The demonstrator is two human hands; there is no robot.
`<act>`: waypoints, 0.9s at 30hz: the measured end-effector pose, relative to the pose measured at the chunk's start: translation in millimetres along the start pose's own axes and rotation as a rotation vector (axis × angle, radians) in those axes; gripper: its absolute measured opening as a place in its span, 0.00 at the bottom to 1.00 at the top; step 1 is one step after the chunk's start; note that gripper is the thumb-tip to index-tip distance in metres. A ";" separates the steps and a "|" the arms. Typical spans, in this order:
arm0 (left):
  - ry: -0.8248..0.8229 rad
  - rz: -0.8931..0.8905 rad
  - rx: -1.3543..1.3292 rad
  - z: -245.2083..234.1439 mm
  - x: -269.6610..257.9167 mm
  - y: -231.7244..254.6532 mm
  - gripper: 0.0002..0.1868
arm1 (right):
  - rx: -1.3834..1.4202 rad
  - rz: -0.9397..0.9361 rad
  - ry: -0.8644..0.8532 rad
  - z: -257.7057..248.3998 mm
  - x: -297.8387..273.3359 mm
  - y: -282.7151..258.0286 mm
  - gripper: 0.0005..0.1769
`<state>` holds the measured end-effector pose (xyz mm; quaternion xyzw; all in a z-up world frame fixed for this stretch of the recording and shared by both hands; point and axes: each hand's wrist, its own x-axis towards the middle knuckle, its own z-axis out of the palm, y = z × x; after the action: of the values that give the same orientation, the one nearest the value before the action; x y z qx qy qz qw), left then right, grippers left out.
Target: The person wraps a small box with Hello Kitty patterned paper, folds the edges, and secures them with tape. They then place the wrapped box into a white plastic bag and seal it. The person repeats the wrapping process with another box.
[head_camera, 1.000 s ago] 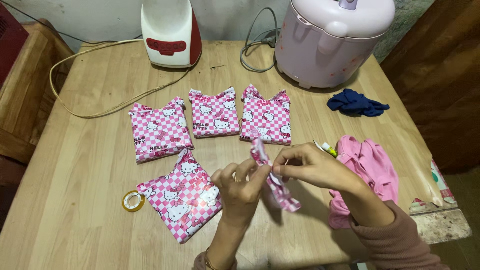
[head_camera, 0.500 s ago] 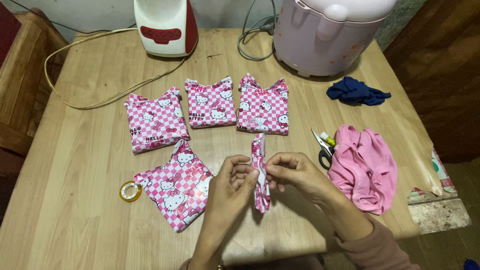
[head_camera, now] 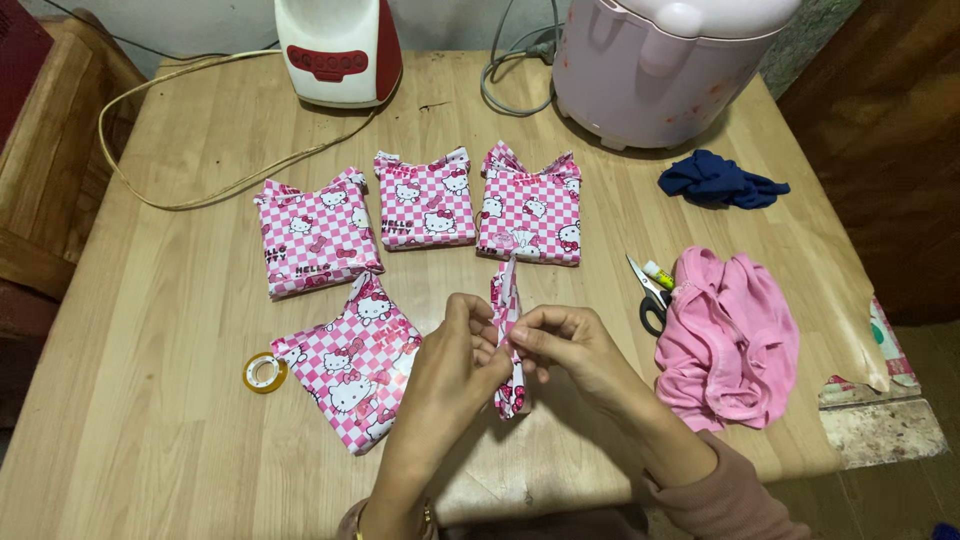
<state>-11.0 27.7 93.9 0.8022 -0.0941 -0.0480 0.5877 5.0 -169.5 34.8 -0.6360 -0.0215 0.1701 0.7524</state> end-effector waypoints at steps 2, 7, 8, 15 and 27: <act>0.003 0.010 -0.004 1.5 -2.1 -3.0 0.16 | 0.068 0.019 -0.007 3.1 -1.0 0.2 0.08; -0.004 0.072 0.025 -0.1 -2.3 -3.6 0.16 | 0.236 0.052 0.006 10.0 -7.2 0.3 0.07; -0.021 0.043 0.008 -0.8 -0.1 -2.3 0.16 | 0.283 0.051 0.009 11.8 -8.4 0.9 0.06; -0.198 -0.166 0.131 -6.9 19.0 9.0 0.20 | 0.382 0.031 0.006 10.2 -16.0 15.3 0.07; -0.636 -0.050 0.356 -26.6 50.3 -64.3 0.35 | 0.364 0.037 -0.048 15.8 -34.9 36.0 0.09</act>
<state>49.2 60.9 42.5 0.8389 -0.2593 -0.2923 0.3790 -40.1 -159.7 9.5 -0.4853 0.0034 0.2002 0.8511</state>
